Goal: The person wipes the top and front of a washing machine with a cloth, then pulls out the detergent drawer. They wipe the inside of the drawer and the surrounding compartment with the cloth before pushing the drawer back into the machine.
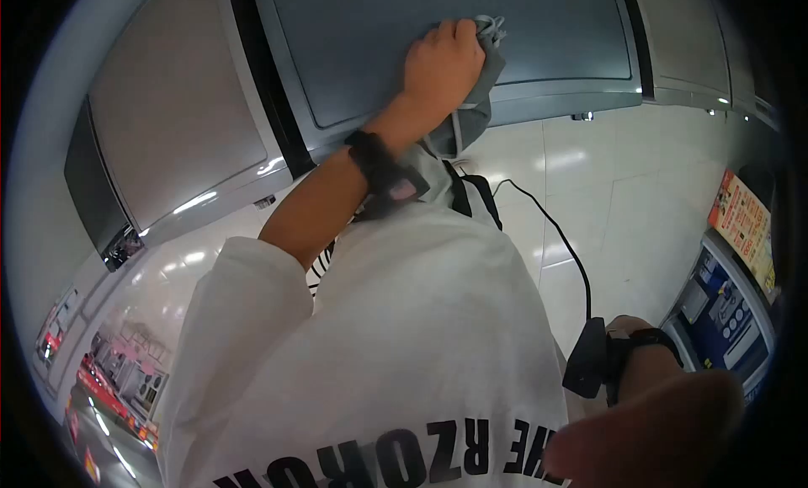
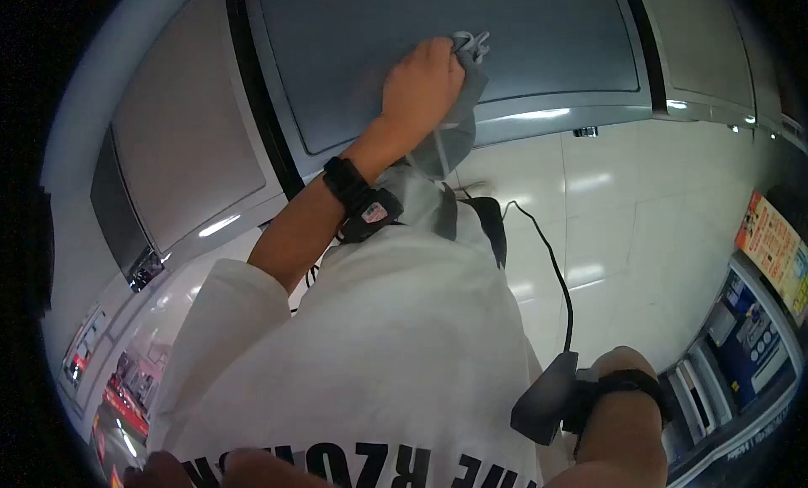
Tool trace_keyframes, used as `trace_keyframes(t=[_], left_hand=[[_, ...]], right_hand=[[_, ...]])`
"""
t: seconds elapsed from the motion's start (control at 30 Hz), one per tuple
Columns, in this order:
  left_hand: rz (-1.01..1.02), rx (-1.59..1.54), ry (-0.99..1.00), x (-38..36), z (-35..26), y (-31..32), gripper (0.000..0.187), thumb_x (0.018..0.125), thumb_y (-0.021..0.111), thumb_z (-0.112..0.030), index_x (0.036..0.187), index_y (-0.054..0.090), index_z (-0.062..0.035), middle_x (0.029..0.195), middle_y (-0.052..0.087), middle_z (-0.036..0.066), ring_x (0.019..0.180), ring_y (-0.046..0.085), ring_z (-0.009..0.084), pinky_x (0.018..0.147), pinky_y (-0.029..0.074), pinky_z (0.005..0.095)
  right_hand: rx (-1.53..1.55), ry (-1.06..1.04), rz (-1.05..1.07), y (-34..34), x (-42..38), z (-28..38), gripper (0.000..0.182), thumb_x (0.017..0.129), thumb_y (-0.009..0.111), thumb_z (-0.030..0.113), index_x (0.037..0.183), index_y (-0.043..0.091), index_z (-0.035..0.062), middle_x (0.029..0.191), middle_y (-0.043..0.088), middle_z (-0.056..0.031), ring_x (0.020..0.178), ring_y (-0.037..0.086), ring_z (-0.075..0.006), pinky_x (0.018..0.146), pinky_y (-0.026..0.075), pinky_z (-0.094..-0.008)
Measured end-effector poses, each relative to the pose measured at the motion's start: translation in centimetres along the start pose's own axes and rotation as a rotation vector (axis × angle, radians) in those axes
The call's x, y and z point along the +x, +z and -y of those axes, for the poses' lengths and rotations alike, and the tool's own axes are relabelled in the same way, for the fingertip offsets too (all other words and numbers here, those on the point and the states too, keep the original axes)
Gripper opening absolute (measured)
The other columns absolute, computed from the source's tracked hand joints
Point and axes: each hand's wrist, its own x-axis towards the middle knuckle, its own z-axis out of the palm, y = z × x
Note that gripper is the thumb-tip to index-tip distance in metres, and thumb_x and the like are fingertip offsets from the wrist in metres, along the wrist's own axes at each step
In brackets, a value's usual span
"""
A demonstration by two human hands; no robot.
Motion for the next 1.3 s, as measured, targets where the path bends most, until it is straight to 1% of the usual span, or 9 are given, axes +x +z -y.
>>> trace_keyframes(t=[0.4, 0.57, 0.7, 0.73, 0.77, 0.83, 0.9, 0.97, 1.3], left_hand=[[-0.118, 0.22, -0.031, 6.7, -12.4, 10.1, 0.017, 0.084, 0.06, -0.021, 0.094, 0.061, -0.0082, 0.089, 0.063, 0.01, 0.077, 0.067, 0.0278, 0.07, 0.05, 0.0471], [-0.122, 0.225, 0.062, 9.1, -16.3, 15.7, 0.018, 0.084, 0.059, -0.019, 0.099, 0.061, -0.0087, 0.094, 0.062, 0.012, 0.077, 0.065, 0.0291, 0.076, 0.043, 0.0478], [-0.061, 0.323, 0.144, 9.6, -19.1, 17.5, 0.024, 0.087, 0.059, -0.021, 0.107, 0.058, -0.0076, 0.091, 0.063, 0.012, 0.075, 0.067, 0.029, 0.069, 0.049, 0.048], [-0.07, 0.274, 0.161, 9.5, -19.2, 17.3, 0.026, 0.087, 0.06, -0.023, 0.107, 0.057, -0.0074, 0.09, 0.063, 0.011, 0.074, 0.067, 0.029, 0.066, 0.05, 0.0487], [0.238, 0.178, -0.051, 9.0, -17.7, 13.3, 0.024, 0.097, 0.052, -0.029, 0.112, 0.059, -0.0121, 0.112, 0.064, 0.011, 0.101, 0.065, 0.0315, 0.08, 0.049, 0.0509], [0.001, 0.214, 0.124, 8.5, -15.3, 16.6, 0.02, 0.093, 0.053, -0.022, 0.107, 0.06, -0.0091, 0.103, 0.066, 0.011, 0.095, 0.066, 0.0301, 0.076, 0.05, 0.0496], [0.17, 0.312, 0.002, 9.1, -15.3, 16.8, 0.022, 0.093, 0.054, -0.025, 0.111, 0.059, -0.0126, 0.109, 0.065, 0.008, 0.093, 0.066, 0.0299, 0.073, 0.051, 0.0479], [-0.076, 0.32, 0.222, 7.4, -13.8, 17.0, 0.024, 0.087, 0.06, -0.026, 0.102, 0.058, -0.0072, 0.088, 0.063, 0.009, 0.072, 0.068, 0.029, 0.063, 0.052, 0.0502], [-0.093, 0.232, 0.063, -0.2, -5.9, 15.1, 0.016, 0.084, 0.06, -0.02, 0.094, 0.062, -0.0078, 0.09, 0.062, 0.01, 0.081, 0.064, 0.0272, 0.07, 0.046, 0.0457]], right_hand=[[0.045, -0.196, 0.216, -6.7, -8.9, -4.6, 0.038, 0.092, 0.058, 0.005, 0.129, 0.048, 0.0086, 0.108, 0.059, -0.0141, 0.089, 0.057, -0.0291, 0.077, 0.047, -0.0393], [0.02, -0.247, 0.226, -7.6, -11.6, -6.8, 0.039, 0.092, 0.058, 0.005, 0.129, 0.049, 0.0083, 0.11, 0.059, -0.0144, 0.091, 0.057, -0.0294, 0.078, 0.046, -0.0392], [0.052, -0.239, 0.123, -7.5, -13.9, -7.5, 0.039, 0.092, 0.058, 0.004, 0.129, 0.049, 0.008, 0.111, 0.059, -0.0147, 0.092, 0.057, -0.0297, 0.079, 0.046, -0.0391], [0.066, -0.241, 0.099, -6.9, -13.8, -8.0, 0.039, 0.092, 0.058, 0.004, 0.129, 0.049, 0.008, 0.111, 0.059, -0.0147, 0.093, 0.057, -0.0298, 0.08, 0.046, -0.0391], [0.069, -0.228, 0.089, -5.4, -12.5, -8.6, 0.039, 0.092, 0.058, 0.004, 0.13, 0.049, 0.0079, 0.112, 0.059, -0.0148, 0.093, 0.057, -0.0298, 0.08, 0.046, -0.0391], [0.071, -0.233, 0.056, -4.5, -12.5, -9.4, 0.039, 0.092, 0.058, 0.004, 0.13, 0.05, 0.0078, 0.112, 0.059, -0.0149, 0.094, 0.057, -0.03, 0.081, 0.046, -0.039], [0.066, -0.218, 0.039, -3.6, -12.2, -9.4, 0.039, 0.091, 0.058, 0.004, 0.13, 0.05, 0.0077, 0.113, 0.059, -0.015, 0.095, 0.057, -0.0301, 0.081, 0.046, -0.039], [0.03, -0.201, 0.038, -2.8, -12.0, -8.9, 0.039, 0.091, 0.058, 0.004, 0.13, 0.05, 0.0076, 0.114, 0.059, -0.0152, 0.096, 0.057, -0.0302, 0.082, 0.046, -0.0389], [-0.099, -0.157, 0.159, 1.7, -8.4, -9.5, 0.04, 0.091, 0.057, 0.003, 0.13, 0.051, 0.007, 0.117, 0.058, -0.0158, 0.1, 0.057, -0.0309, 0.085, 0.046, -0.0387]])
